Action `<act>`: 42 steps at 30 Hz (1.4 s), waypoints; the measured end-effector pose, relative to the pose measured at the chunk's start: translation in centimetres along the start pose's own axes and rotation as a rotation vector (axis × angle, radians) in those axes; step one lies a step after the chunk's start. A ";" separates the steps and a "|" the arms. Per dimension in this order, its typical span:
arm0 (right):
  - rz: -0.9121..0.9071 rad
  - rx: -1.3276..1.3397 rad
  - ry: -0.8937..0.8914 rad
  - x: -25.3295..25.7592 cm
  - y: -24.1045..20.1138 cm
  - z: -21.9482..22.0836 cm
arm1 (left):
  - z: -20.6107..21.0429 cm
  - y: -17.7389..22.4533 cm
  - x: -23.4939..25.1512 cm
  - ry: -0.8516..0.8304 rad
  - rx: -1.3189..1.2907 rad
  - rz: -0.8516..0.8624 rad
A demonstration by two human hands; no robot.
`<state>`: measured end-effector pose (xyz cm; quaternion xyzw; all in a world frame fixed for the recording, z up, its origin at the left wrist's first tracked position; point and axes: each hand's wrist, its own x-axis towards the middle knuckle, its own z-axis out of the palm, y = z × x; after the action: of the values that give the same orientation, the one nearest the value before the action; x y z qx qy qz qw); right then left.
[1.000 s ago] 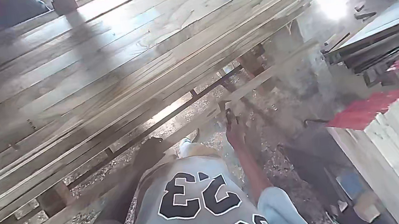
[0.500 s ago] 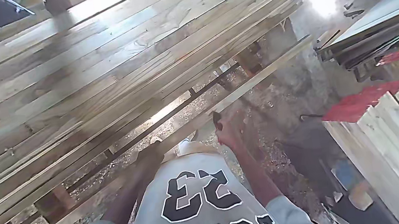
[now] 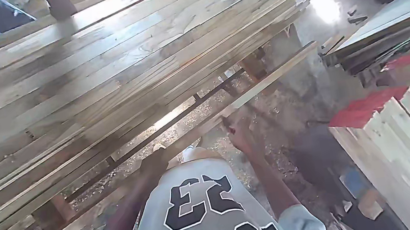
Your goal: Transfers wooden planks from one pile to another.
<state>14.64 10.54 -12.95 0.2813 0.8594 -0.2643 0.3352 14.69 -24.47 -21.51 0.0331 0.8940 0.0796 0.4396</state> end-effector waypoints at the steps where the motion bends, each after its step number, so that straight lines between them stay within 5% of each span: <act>1: 0.003 0.059 0.056 0.7 0.7 -0.3 | 0.1 0.0 -0.1 0.006 0.000 -0.003; 4: 0.013 0.165 0.150 2.8 1.0 -0.9 | 0.0 0.3 -0.3 0.004 0.014 -0.010; 7: 0.014 0.069 0.011 1.3 -0.5 -0.4 | -0.3 0.4 -0.6 0.022 0.021 -0.016; 9: -0.003 0.134 0.024 0.5 1.2 0.3 | 0.8 0.2 -0.9 0.185 0.024 -0.031; 13: -0.068 0.134 0.325 1.6 4.5 0.8 | 2.8 -0.5 -0.2 0.451 0.064 -0.019; 18: -0.258 0.051 0.426 4.6 2.5 2.7 | 2.3 0.2 -0.5 0.357 0.099 -0.044; 23: -0.018 -0.210 0.218 3.3 2.4 3.9 | -0.8 -1.7 1.2 -0.026 0.001 0.085; 27: 0.005 -0.034 0.225 1.8 2.5 0.3 | -1.1 -3.6 3.7 -0.275 -0.121 0.151; 30: 0.064 0.047 0.199 3.7 -0.4 -2.7 | -1.4 -2.4 2.6 -0.222 -0.034 0.079; 34: 0.023 0.045 0.039 0.1 -4.1 0.6 | -1.3 -1.4 1.0 -0.160 0.024 0.033; 39: 0.047 0.315 -0.141 -2.7 -0.8 3.1 | -1.0 -1.8 -0.6 -0.063 0.104 0.076; 42: 0.108 0.632 0.045 -2.3 2.2 4.1 | 0.3 -2.9 -0.1 0.082 0.113 0.119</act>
<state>19.26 8.73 -14.51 0.4224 0.7260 -0.4936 0.2255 15.01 -27.33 -22.13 0.1079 0.9107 0.0562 0.3947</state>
